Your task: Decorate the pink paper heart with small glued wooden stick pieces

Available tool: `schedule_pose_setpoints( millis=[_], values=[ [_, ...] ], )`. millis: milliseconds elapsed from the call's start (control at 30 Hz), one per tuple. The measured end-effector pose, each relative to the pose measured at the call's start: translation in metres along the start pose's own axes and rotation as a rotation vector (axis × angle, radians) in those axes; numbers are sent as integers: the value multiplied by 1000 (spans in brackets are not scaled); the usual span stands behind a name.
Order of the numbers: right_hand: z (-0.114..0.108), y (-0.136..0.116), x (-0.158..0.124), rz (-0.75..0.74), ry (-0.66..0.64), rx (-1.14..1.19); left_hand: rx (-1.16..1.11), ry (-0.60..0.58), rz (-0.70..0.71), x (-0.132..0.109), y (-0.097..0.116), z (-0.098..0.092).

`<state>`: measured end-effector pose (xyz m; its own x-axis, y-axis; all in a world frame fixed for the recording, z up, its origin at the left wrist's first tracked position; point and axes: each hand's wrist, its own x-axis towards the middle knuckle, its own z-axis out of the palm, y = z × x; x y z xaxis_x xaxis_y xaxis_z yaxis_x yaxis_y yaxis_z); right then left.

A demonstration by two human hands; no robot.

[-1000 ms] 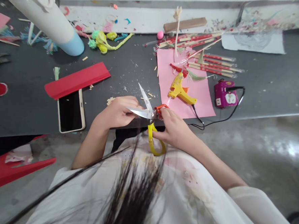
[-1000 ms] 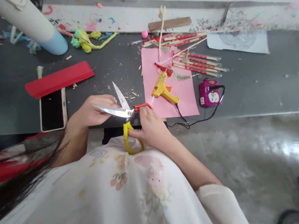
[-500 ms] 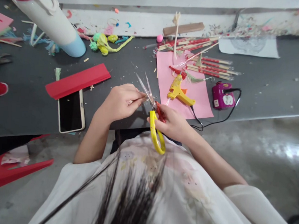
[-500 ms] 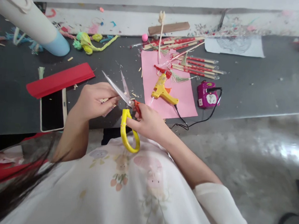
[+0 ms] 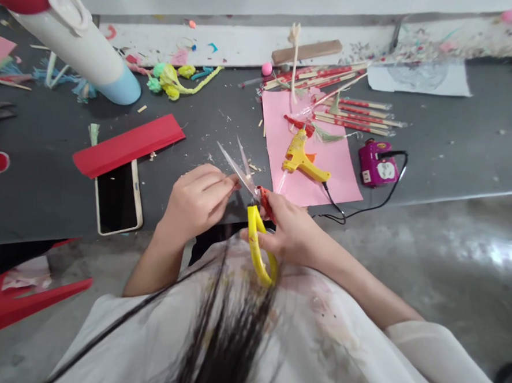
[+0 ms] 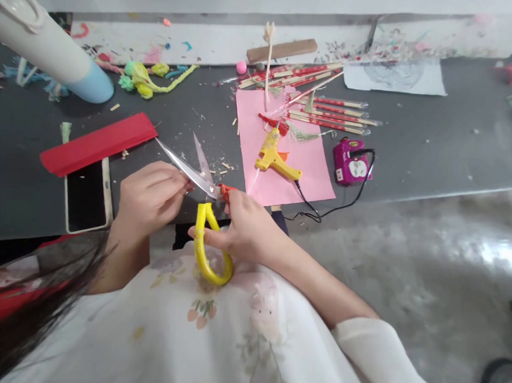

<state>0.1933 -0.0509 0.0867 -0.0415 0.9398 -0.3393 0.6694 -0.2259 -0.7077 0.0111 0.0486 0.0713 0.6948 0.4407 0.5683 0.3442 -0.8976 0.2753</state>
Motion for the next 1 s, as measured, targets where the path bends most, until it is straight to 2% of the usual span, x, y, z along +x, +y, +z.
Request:
schedule_pose_setpoints(
  millis=[200, 333, 533, 733, 867, 1000],
  values=[
    [2, 1, -4, -186, 61, -32, -119, 74, -1, 0, 1, -2],
    [1, 3, -3, -246, 85, 14, -127, 73, -20, -1, 1, -4],
    [1, 9, -4, -285, 51, 88, -166, 26, -70, 0, 3, -8],
    [-1, 10, -6, -320, 28, 133, -199, 35, -72, 0, 3, -8],
    [-2, 10, -6, -297, 61, 112, -192, 21, -68, 0, 2, -7],
    [-3, 8, -5, -255, 71, 97, -219, 64, -52, 0, 1, -5]
  ],
)
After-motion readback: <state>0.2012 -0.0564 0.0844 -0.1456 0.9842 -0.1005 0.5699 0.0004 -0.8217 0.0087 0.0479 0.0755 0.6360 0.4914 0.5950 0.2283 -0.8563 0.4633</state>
